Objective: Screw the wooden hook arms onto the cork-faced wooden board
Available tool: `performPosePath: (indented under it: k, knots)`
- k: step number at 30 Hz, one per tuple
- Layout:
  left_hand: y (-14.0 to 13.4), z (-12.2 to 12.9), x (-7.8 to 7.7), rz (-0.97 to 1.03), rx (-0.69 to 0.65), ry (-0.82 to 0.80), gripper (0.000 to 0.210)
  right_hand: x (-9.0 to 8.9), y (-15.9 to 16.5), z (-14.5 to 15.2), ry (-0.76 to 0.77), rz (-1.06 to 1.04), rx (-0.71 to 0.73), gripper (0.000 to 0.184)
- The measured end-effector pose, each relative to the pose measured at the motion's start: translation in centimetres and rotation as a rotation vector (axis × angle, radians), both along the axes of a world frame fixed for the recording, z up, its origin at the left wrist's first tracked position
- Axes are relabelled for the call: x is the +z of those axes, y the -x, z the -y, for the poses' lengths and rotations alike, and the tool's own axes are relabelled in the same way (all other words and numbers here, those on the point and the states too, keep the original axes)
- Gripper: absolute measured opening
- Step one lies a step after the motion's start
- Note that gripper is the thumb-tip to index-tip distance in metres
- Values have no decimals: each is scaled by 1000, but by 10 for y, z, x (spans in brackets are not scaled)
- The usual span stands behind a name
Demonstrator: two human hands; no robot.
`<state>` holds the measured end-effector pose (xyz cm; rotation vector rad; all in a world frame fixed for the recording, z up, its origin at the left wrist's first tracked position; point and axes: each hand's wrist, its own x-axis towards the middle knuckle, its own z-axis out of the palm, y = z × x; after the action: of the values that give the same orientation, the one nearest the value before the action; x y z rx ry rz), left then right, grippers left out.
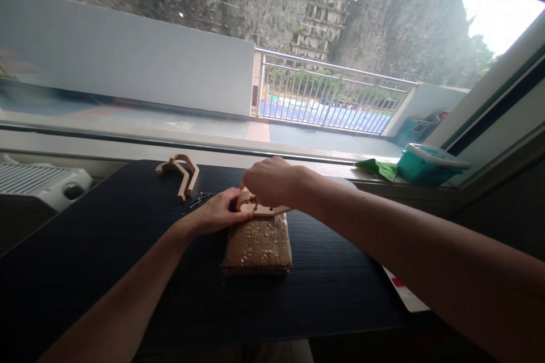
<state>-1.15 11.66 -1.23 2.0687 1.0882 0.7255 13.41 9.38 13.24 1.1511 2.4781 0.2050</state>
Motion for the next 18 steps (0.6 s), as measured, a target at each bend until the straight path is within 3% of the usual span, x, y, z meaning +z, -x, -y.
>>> performPosePath:
  k: [6,8,13,18]
  knots:
    - [-1,-1,-1,-22,46,14,35,-12,-9,-13,-60,-29,136,20]
    - [-1,0,0,-22,49,17,35,-14,-9,-16,-51,-30,88,19]
    - [-1,-1,0,-15,30,11,35,-16,-6,-18,-26,-25,-225,24]
    - [-1,0,0,-1,36,15,32,-13,6,-5,-104,25,-90,20]
